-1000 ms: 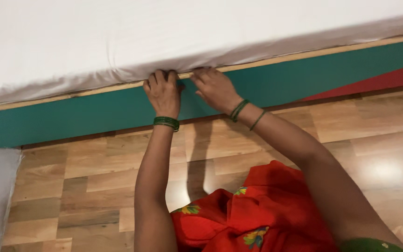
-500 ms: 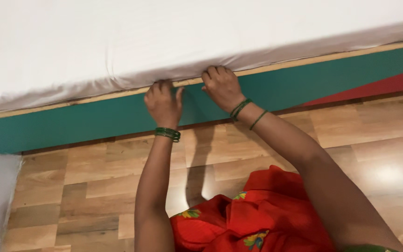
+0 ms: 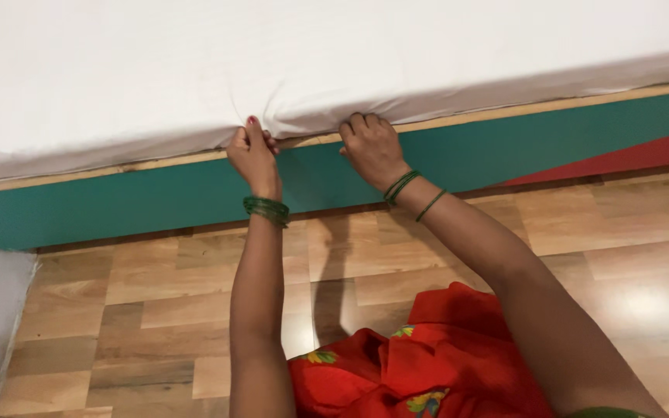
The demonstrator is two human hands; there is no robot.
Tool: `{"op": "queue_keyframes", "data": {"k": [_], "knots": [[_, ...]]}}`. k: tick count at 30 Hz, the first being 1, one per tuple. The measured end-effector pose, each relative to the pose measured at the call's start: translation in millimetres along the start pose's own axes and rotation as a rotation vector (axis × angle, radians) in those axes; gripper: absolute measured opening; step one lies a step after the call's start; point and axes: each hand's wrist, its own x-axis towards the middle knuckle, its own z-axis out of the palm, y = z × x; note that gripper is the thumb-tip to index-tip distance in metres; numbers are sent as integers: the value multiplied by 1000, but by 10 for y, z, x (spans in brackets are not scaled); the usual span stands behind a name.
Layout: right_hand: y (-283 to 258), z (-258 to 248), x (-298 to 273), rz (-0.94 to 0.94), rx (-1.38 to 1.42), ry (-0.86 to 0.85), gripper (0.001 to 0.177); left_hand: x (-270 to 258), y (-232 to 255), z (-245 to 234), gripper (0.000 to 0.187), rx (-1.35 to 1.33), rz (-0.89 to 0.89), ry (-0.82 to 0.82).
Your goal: The person tucks the edges of a white bedsheet into the side of a bed frame by hand, moving along the length of the bed.
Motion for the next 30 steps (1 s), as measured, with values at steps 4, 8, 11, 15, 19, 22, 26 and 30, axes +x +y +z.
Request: {"op": "queue_keyframes", "data": {"k": [4, 8, 11, 15, 19, 22, 26, 30], "knots": [[9, 1, -17, -1, 0, -22, 38, 3, -122, -87, 43, 99, 105, -51], [-17, -20, -45, -12, -26, -14, 40, -161, -153, -101, 22, 756, 528, 44], [-48, -56, -56, 13, 12, -37, 44, -219, -52, -44, 20, 854, 617, -21], [-148, -133, 0, 54, 127, -209, 39, -264, 120, -27, 19, 1005, 534, -47], [-406, -96, 147, -129, 212, -4, 48, -274, 151, 8, 20, 1173, 472, -22], [-527, 91, 251, -98, 228, 4, 49, -312, 58, -47, 18, 1218, 578, 6], [-606, 306, 196, -156, 0, 79, 38, -353, -38, -155, 21, 1256, 779, 17], [-628, 407, 239, -140, -7, 77, 33, -402, 94, -283, 40, 1271, 888, -115]]}}
